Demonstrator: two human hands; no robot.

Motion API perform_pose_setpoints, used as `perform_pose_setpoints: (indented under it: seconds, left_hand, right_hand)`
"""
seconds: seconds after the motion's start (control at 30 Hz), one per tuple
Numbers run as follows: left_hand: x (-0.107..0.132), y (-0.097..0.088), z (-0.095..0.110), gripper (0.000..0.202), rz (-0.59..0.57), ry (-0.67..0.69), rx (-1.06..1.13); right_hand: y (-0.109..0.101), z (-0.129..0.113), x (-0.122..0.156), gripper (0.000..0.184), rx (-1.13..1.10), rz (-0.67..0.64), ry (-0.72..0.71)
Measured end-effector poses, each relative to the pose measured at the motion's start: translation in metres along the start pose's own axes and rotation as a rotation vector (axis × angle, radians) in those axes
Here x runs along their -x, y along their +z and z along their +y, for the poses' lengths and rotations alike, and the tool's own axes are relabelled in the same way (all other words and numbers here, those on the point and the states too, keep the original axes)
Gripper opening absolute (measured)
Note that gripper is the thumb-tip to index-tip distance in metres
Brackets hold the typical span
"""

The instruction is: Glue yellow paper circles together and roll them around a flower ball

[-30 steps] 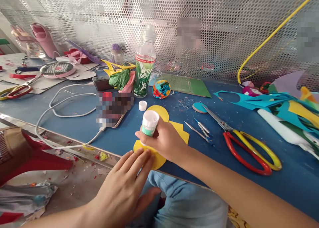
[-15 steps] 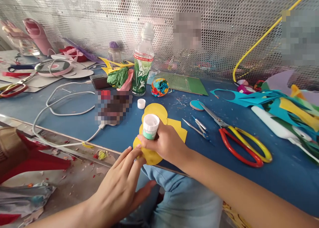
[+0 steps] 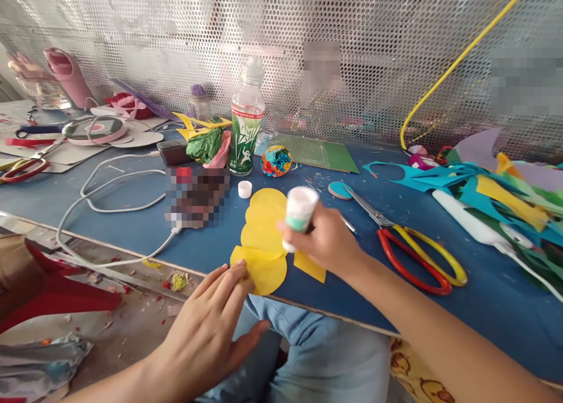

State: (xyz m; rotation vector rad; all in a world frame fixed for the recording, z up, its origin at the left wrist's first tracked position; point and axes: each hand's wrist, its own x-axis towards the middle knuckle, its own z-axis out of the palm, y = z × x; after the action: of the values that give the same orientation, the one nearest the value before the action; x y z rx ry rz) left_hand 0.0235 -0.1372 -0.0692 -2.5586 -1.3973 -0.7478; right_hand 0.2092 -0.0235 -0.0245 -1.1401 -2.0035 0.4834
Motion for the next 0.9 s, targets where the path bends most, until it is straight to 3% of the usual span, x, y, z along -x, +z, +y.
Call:
perform_pose_setpoints:
  seconds: [0.13,0.2,0.3,0.43,0.53,0.73,0.9]
  left_hand:
    - [-0.013,-0.01,-0.003,0.048,-0.119,0.014,0.016]
    - [-0.023,-0.014,-0.003,0.064,-0.178,0.023,0.003]
    - [-0.039,-0.014,-0.003,0.087,-0.209,0.037,-0.012]
    - [-0.046,-0.001,-0.007,0.091,-0.188,0.116,0.062]
    - [-0.043,0.004,-0.012,0.098,-0.202,0.157,0.086]
    - [-0.042,-0.004,-0.016,0.107,-0.364,0.153,0.074]
    - [-0.042,-0.004,-0.017,0.11,-0.389,0.124,0.052]
  right_hand:
    - [-0.021,0.016,-0.021,0.018,-0.295,0.434,-0.008]
    - [-0.024,0.028,-0.028,0.021,-0.377,0.53,-0.005]
    - [-0.02,0.046,-0.029,0.024,-0.345,0.493,0.094]
    - [-0.012,0.061,-0.023,0.026,-0.249,0.403,0.177]
    - [-0.011,0.064,-0.022,0.026,-0.249,0.37,0.151]
    - [-0.016,0.061,-0.022,0.025,-0.147,0.328,0.065]
    - [-0.021,0.062,-0.023,0.026,-0.111,0.221,-0.052]
